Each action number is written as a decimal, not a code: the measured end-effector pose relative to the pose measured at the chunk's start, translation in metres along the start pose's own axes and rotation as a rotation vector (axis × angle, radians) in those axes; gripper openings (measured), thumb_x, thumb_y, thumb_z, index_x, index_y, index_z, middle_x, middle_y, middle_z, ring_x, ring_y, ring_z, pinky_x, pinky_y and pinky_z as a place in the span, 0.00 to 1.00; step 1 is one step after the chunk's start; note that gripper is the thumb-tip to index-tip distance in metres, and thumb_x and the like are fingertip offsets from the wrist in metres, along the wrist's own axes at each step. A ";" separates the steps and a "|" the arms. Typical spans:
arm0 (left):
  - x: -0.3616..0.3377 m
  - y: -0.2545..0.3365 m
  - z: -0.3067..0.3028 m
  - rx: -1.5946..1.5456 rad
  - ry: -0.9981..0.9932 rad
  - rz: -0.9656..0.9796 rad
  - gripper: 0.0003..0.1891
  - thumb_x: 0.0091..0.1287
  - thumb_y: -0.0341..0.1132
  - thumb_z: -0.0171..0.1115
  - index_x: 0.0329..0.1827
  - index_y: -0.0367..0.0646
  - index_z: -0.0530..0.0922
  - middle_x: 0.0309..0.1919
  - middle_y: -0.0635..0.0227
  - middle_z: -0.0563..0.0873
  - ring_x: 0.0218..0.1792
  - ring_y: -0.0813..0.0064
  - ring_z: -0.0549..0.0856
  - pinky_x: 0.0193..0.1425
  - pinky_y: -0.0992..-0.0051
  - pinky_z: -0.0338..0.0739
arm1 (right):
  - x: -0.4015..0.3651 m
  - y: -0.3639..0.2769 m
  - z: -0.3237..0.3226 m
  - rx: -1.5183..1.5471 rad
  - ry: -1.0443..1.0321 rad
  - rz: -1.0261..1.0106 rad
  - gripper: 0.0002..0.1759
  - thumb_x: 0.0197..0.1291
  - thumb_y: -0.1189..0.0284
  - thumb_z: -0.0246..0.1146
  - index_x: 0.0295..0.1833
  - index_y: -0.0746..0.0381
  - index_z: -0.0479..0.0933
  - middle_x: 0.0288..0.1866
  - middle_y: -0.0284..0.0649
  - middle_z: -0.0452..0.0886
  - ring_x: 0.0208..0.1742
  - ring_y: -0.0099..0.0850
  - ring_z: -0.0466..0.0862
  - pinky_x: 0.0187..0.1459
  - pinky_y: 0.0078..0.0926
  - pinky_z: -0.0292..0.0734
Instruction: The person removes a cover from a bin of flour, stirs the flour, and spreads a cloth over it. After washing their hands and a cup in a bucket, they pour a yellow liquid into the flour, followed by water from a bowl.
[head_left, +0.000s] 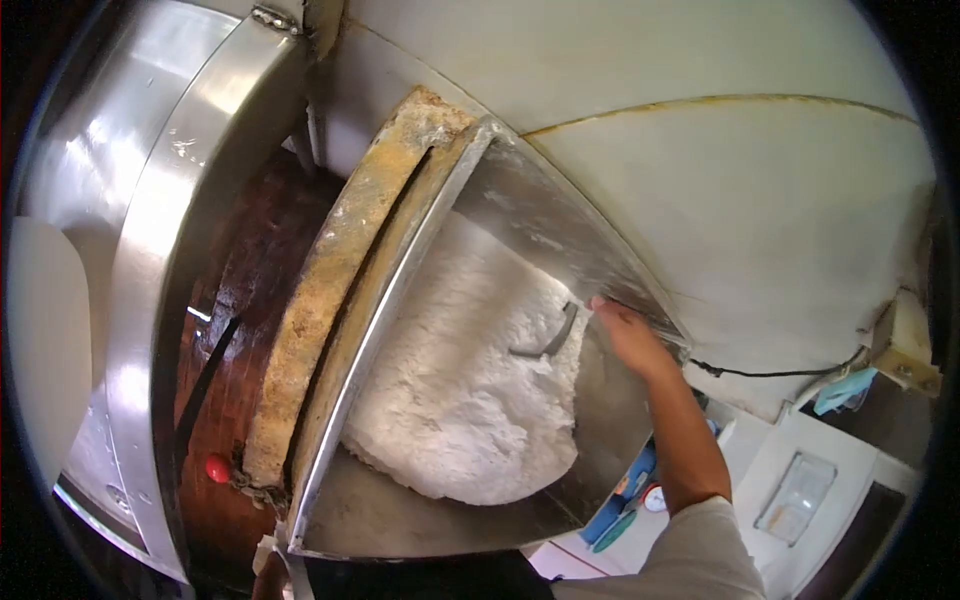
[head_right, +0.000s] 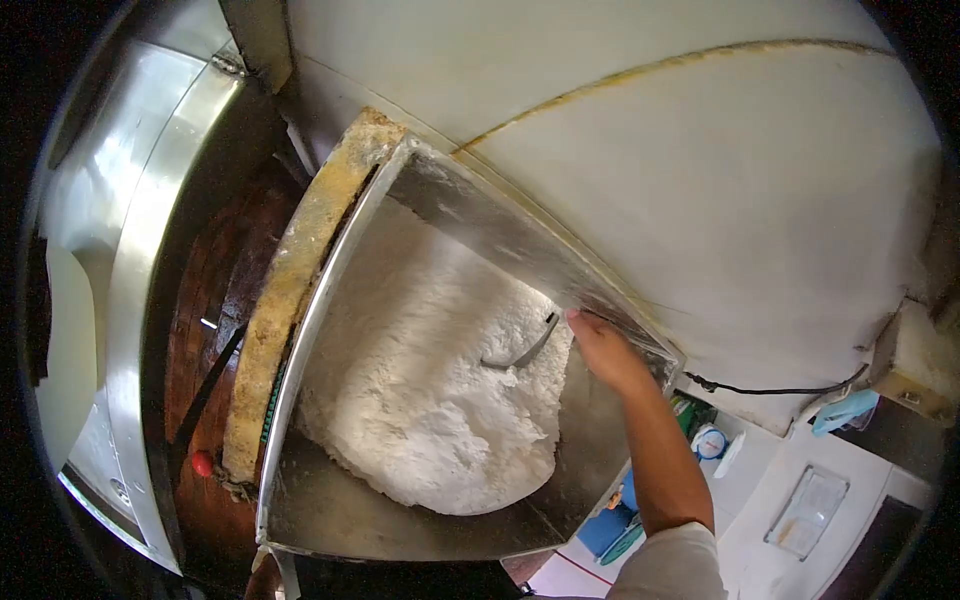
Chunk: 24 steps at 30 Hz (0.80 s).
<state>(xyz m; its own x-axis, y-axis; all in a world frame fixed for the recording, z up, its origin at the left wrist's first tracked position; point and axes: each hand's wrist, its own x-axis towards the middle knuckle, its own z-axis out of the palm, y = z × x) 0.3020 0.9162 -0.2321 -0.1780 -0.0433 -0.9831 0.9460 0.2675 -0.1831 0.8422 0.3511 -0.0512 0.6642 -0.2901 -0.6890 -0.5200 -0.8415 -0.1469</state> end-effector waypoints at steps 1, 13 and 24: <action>-0.002 0.000 -0.001 0.004 0.005 -0.001 0.14 0.66 0.45 0.59 0.45 0.45 0.81 0.37 0.68 0.85 0.36 0.72 0.82 0.40 0.67 0.79 | 0.010 0.009 0.005 0.060 -0.018 -0.051 0.33 0.69 0.47 0.48 0.60 0.66 0.74 0.59 0.49 0.79 0.61 0.41 0.77 0.63 0.32 0.67; 0.000 0.017 -0.017 0.072 -0.028 0.057 0.13 0.66 0.44 0.58 0.45 0.46 0.81 0.36 0.68 0.85 0.36 0.72 0.82 0.40 0.67 0.79 | -0.029 0.067 0.020 -0.211 0.135 -0.224 0.19 0.61 0.68 0.56 0.57 0.58 0.78 0.49 0.52 0.82 0.50 0.43 0.83 0.53 0.36 0.75; -0.035 0.027 -0.044 0.187 -0.034 0.140 0.13 0.66 0.44 0.58 0.45 0.46 0.81 0.36 0.68 0.84 0.36 0.72 0.82 0.40 0.67 0.79 | -0.012 0.084 0.051 -0.058 -0.022 -0.137 0.31 0.58 0.76 0.50 0.70 0.53 0.67 0.67 0.48 0.71 0.65 0.44 0.73 0.65 0.34 0.67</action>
<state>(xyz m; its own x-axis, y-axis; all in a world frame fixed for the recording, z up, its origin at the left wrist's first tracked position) 0.3216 0.9676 -0.2020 -0.0351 -0.0512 -0.9981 0.9951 0.0905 -0.0396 0.7633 0.3075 -0.0912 0.7148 -0.1614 -0.6805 -0.3929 -0.8976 -0.1998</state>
